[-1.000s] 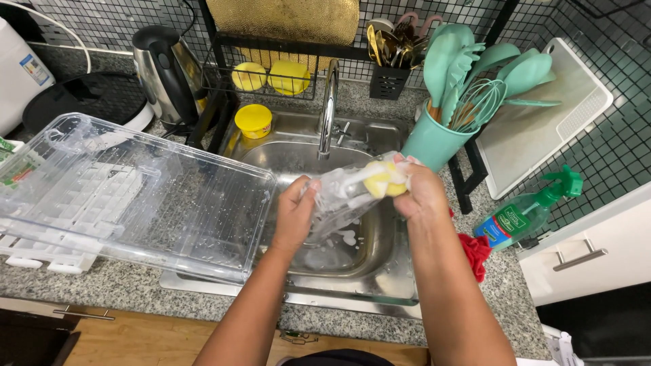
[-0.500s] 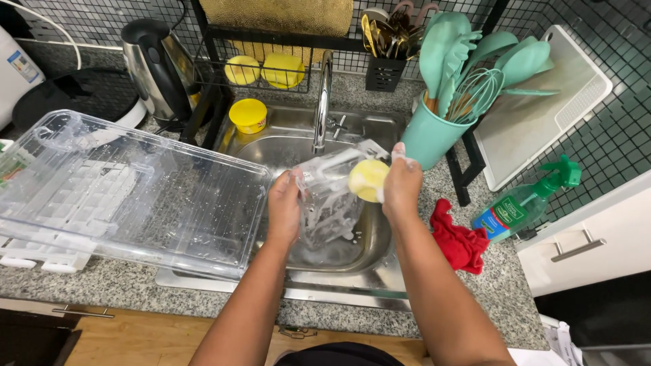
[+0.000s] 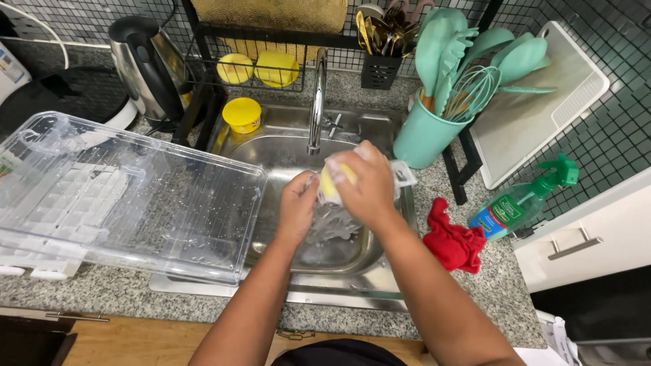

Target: Scrubbing and rinsing a clear plastic refrigerator drawer in a kitchen sink.

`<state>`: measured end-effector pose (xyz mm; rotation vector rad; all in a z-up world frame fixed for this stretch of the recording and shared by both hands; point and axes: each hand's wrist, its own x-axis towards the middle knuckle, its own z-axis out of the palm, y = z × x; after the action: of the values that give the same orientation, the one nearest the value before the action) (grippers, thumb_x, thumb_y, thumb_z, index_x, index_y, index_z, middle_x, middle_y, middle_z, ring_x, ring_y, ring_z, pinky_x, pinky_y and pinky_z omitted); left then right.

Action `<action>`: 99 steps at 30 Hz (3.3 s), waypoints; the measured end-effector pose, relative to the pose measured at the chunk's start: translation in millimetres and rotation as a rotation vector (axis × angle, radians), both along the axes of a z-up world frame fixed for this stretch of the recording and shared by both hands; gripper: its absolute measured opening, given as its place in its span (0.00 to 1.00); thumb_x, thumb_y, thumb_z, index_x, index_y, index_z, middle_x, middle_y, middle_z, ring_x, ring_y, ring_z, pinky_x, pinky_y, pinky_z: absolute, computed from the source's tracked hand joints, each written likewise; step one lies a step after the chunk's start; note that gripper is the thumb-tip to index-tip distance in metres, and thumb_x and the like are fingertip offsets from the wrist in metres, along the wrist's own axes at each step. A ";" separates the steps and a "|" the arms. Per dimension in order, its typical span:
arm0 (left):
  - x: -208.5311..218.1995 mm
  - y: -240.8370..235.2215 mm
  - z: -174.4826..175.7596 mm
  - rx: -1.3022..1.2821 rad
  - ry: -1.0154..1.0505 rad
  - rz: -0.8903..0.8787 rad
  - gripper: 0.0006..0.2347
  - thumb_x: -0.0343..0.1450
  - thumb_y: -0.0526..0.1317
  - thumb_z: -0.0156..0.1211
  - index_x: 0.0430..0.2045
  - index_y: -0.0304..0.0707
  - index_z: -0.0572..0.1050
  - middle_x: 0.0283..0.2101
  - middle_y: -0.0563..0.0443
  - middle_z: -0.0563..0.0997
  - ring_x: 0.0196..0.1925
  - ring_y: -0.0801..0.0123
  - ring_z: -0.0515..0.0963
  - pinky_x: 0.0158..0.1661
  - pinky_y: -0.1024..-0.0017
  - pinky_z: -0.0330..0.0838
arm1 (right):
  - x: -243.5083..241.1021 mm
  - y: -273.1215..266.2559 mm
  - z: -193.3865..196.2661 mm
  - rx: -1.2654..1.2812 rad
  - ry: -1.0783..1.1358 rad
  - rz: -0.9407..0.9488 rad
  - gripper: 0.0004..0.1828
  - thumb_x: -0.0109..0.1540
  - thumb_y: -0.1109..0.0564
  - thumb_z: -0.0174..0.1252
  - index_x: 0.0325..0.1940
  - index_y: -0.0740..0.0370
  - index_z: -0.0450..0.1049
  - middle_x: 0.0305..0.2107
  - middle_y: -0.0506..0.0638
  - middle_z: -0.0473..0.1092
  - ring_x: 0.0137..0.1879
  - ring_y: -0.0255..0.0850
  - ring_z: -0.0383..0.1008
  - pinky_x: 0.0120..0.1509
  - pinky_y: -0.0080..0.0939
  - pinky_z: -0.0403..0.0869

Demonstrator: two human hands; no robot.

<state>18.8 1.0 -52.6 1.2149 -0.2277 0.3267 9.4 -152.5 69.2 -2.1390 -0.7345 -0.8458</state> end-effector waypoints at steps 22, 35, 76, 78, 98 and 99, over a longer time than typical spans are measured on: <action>-16.2 -19.3 17.5 0.314 -0.215 -0.046 0.11 0.68 0.32 0.61 0.43 0.33 0.79 0.40 0.53 0.85 0.43 0.80 0.81 0.45 0.76 0.74 | 23.2 -17.1 -22.6 0.039 0.438 0.090 0.11 0.55 0.59 0.69 0.36 0.62 0.74 0.27 0.56 0.76 0.35 0.42 0.81 0.40 0.47 0.77; -30.4 -4.9 42.3 0.525 -0.196 0.108 0.04 0.66 0.34 0.68 0.25 0.33 0.78 0.25 0.54 0.78 0.26 0.77 0.74 0.32 0.77 0.69 | 64.0 -65.2 -43.8 -0.067 0.656 -0.323 0.14 0.59 0.47 0.68 0.30 0.60 0.79 0.21 0.56 0.75 0.25 0.43 0.76 0.33 0.44 0.73; -24.2 45.2 36.8 -0.235 0.564 0.027 0.25 0.68 0.62 0.59 0.45 0.38 0.75 0.33 0.48 0.77 0.28 0.68 0.75 0.32 0.69 0.69 | 82.3 -124.8 -84.1 1.252 0.978 0.503 0.20 0.68 0.38 0.54 0.47 0.55 0.72 0.30 0.48 0.71 0.33 0.39 0.72 0.36 0.39 0.72; -28.6 45.2 36.2 -0.077 0.454 0.074 0.22 0.68 0.51 0.69 0.47 0.36 0.70 0.38 0.51 0.77 0.36 0.72 0.74 0.36 0.71 0.66 | 91.3 -128.7 -95.0 1.281 0.957 0.466 0.17 0.69 0.40 0.56 0.47 0.56 0.72 0.30 0.49 0.71 0.34 0.42 0.74 0.36 0.40 0.73; -40.8 36.2 39.1 0.028 0.266 0.149 0.22 0.59 0.37 0.78 0.40 0.36 0.69 0.36 0.49 0.79 0.36 0.73 0.78 0.38 0.74 0.75 | 73.1 -101.0 -78.9 1.063 0.530 -0.110 0.08 0.66 0.56 0.60 0.46 0.62 0.74 0.34 0.44 0.75 0.34 0.33 0.74 0.39 0.36 0.74; -40.3 34.5 36.3 0.101 0.268 0.191 0.22 0.60 0.39 0.79 0.39 0.34 0.70 0.35 0.50 0.77 0.35 0.74 0.75 0.37 0.74 0.74 | 66.1 -96.6 -72.3 1.021 0.353 -0.099 0.09 0.66 0.58 0.60 0.46 0.64 0.71 0.35 0.45 0.74 0.36 0.34 0.74 0.40 0.35 0.75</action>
<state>-21.4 35.5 -16.4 1.3689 0.1054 0.3172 75.5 -249.1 -3.1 -1.3275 0.0310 -0.6499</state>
